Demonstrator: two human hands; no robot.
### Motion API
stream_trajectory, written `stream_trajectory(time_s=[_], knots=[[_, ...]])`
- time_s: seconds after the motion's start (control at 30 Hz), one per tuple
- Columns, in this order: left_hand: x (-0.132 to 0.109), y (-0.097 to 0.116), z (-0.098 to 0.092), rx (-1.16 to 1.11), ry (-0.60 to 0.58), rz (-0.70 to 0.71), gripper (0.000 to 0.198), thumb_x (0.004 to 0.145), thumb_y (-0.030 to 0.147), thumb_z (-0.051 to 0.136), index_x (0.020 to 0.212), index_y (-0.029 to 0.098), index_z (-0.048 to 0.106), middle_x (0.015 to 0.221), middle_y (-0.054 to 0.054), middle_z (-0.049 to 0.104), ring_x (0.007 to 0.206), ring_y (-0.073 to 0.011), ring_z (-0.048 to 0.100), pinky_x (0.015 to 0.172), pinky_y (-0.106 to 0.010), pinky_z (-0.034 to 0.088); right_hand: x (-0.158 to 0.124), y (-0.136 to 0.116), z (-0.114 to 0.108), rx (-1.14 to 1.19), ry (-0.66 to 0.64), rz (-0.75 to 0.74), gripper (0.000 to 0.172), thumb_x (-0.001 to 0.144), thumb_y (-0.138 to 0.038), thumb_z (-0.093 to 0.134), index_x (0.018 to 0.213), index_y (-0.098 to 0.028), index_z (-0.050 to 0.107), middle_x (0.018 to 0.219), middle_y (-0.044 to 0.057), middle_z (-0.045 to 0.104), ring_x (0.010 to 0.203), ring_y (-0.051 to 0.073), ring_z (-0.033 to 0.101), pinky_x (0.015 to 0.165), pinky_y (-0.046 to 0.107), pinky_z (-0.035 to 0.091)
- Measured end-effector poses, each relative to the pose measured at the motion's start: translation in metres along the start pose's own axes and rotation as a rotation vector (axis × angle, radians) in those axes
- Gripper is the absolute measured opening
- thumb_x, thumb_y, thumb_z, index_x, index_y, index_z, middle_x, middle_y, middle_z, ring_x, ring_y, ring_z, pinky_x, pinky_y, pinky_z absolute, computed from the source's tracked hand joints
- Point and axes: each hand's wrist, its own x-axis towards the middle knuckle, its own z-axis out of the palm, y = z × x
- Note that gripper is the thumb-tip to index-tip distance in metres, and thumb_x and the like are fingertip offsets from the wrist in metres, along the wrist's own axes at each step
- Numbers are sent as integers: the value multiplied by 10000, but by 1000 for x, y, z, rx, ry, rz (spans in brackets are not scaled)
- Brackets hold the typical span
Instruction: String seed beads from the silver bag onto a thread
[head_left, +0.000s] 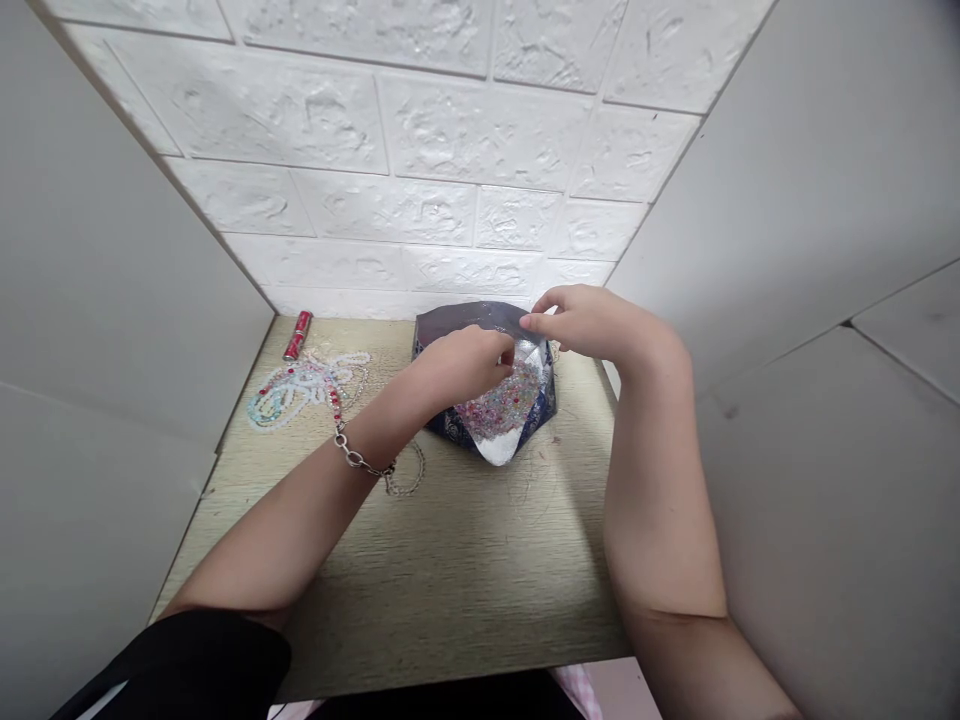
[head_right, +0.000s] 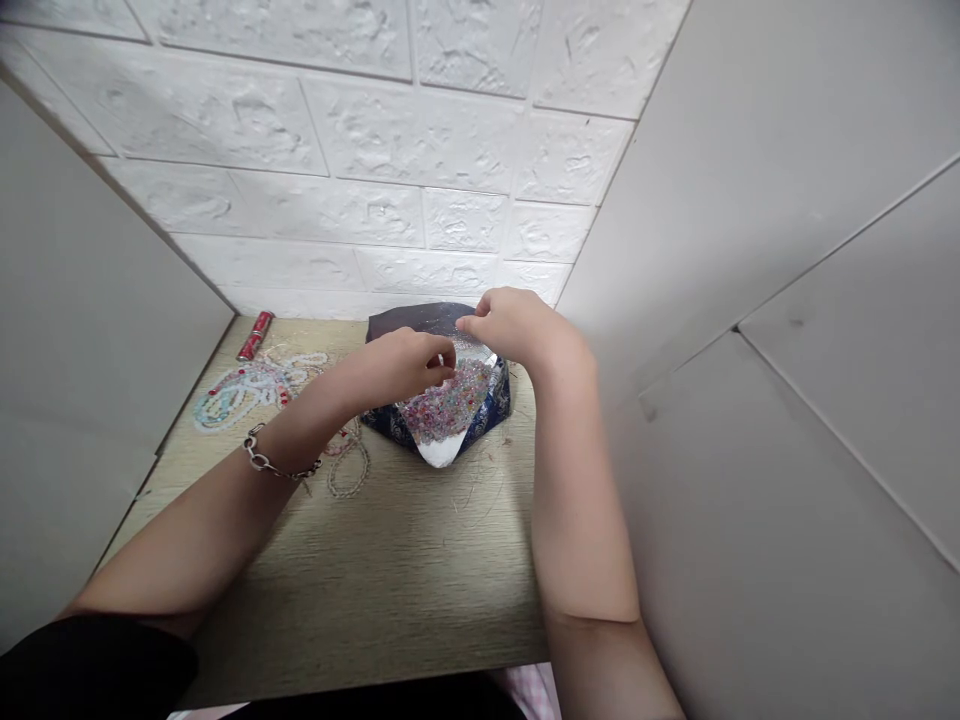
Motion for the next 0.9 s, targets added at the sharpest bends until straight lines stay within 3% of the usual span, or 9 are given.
stream_trajectory(time_s=[0.2,0.33,0.5,0.73,0.9], knots=[[-6,4,-13,-129,116,-36,254,787,325,389,850,200,600,713,-19,650,614,-128,553,555,-249,364,2,2,0,-40,-18,-5,301,709,-335,528,958,-193,621,927,64,626,759,166,557,615,263,401],[-11,10,-23,-306,272,-77,214,794,300,407,861,175,567,709,-6,649,584,-101,560,556,-229,394,1,1,1,-88,-141,-85,306,636,-219,585,936,-229,647,887,26,644,779,175,567,613,259,406],[-15,11,-35,-481,434,-75,170,794,261,410,846,169,544,762,-6,641,630,-90,580,587,-218,435,0,-8,5,-4,-187,-251,410,638,-323,625,1036,-226,621,1006,33,633,868,186,567,706,268,426],[-32,23,-52,-545,600,56,156,777,266,445,807,181,571,882,-7,635,866,-130,581,707,-232,465,1,-21,17,210,-60,-374,277,775,-391,479,942,-226,626,894,17,641,753,133,552,637,234,411],[-51,38,-64,-589,593,81,149,751,326,495,810,217,576,1029,37,612,1019,-165,547,767,-253,475,0,-27,18,196,115,-365,266,824,-303,370,768,-162,590,827,46,616,725,132,518,580,225,372]])
